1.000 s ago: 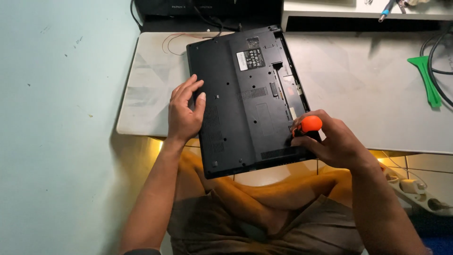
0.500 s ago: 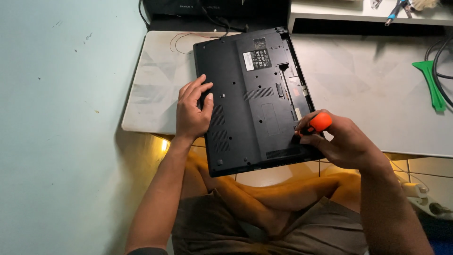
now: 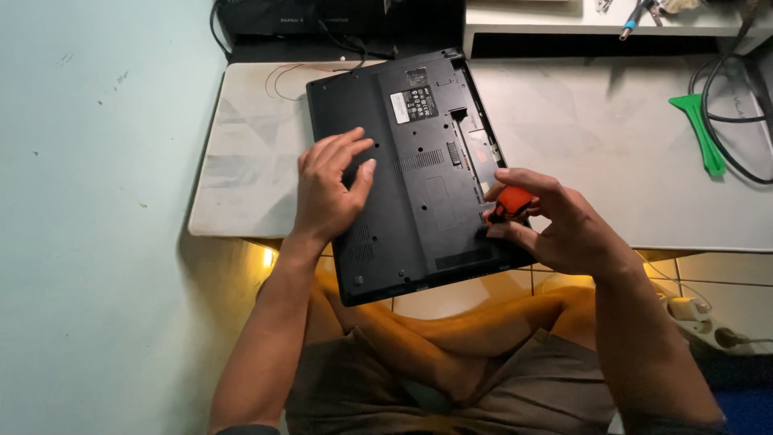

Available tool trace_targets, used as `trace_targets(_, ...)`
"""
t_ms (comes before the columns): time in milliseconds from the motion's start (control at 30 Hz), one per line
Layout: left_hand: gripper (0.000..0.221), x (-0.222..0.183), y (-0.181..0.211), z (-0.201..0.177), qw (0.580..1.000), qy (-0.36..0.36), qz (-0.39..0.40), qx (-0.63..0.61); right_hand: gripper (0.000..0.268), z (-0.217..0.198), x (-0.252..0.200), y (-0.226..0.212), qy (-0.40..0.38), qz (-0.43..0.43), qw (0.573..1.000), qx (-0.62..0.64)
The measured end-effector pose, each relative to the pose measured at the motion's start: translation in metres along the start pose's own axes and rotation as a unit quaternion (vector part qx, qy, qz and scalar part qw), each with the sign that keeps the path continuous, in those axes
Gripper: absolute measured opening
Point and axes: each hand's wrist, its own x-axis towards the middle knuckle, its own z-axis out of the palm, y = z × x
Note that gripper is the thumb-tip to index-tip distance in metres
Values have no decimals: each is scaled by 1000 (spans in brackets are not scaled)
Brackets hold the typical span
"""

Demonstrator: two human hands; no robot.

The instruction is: The person uses a screwdriver to remove screws from the back cover of a laptop placed on a workbench, repositioning the laptop and the screwdriver as they work around the edges of the case.

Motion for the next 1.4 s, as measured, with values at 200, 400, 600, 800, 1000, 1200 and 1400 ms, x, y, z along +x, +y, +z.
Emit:
trace_targets(200,30,26,58,39,935,-183,133,-275,51,-13,13,-17,5,-31,999,-14)
trace_targets(400,14,38,76,61,876,-295,163,-345,44,-19,14,-17,9,-41,999,-3)
trace_targets(600,12,42,71,66,864,-307,152,-370,37,-27,23,-24,-49,-29,996,65)
trace_targets(800,11,37,69,71,872,-300,170,-348,48,-17,19,-22,-29,-27,999,14)
trace_targets(1000,17,40,79,60,881,-308,165,-320,66,-11,-5,-30,-34,22,999,-30)
trace_targets(1200,19,40,86,46,879,-319,90,-342,65,-4,-10,-19,-13,27,998,-48)
trace_targets(1400,21,39,87,41,880,-312,68,-352,82,-11,-7,-15,40,65,994,79)
